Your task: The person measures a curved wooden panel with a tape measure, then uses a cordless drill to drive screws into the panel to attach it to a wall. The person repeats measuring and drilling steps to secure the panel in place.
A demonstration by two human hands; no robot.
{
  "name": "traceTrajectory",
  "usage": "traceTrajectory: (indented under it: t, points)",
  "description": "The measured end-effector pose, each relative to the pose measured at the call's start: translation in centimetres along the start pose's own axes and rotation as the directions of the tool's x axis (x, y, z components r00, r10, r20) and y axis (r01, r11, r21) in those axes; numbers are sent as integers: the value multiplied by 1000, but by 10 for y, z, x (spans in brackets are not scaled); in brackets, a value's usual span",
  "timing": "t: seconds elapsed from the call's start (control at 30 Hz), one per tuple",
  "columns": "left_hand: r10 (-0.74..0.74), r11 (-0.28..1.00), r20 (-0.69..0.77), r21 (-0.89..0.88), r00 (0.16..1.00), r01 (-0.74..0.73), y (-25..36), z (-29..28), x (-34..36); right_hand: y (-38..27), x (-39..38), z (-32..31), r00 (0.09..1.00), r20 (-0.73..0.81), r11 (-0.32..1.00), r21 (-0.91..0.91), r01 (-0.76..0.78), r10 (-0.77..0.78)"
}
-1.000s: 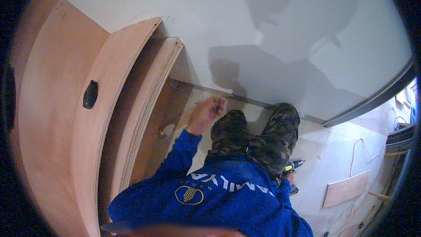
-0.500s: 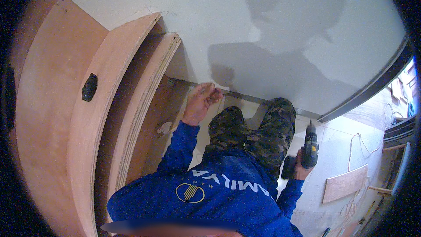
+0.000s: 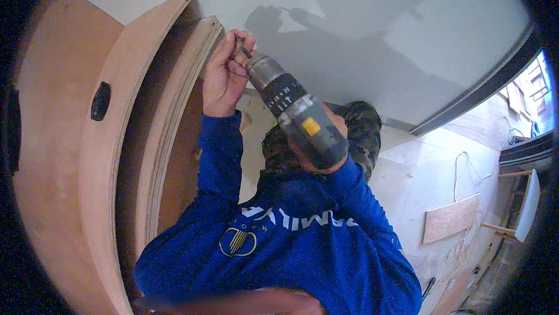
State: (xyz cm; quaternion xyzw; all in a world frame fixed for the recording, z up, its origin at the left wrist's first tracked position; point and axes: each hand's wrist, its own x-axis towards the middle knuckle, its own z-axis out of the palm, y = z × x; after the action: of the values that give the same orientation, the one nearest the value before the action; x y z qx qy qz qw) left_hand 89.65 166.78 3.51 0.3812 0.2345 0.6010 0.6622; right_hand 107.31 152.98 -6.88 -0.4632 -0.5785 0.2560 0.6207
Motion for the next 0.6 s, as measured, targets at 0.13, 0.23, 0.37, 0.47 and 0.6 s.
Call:
traceTrajectory:
  t: [0.13,0.23,0.37,0.47,0.6]
  points:
    - [7,1000,-9,6,1000,-7,1,-7,-6,-22,9,8,993,51,977,-178,114,-107]
    - [-11,999,28,-52,1000,13,-3,-17,-3,-23,16,12,998,46,998,40,44,-46]
    - [-22,999,40,-47,999,24,-10,-28,-1,-20,19,8,950,31,942,-122,313,-311]
    - [-72,995,-41,-65,997,70,-12,-40,-3,-18,18,1,980,107,956,-229,186,-166]
    - [-102,995,-130,9,986,104,-14,-65,-12,-5,5,-39,979,61,926,-319,203,-194]
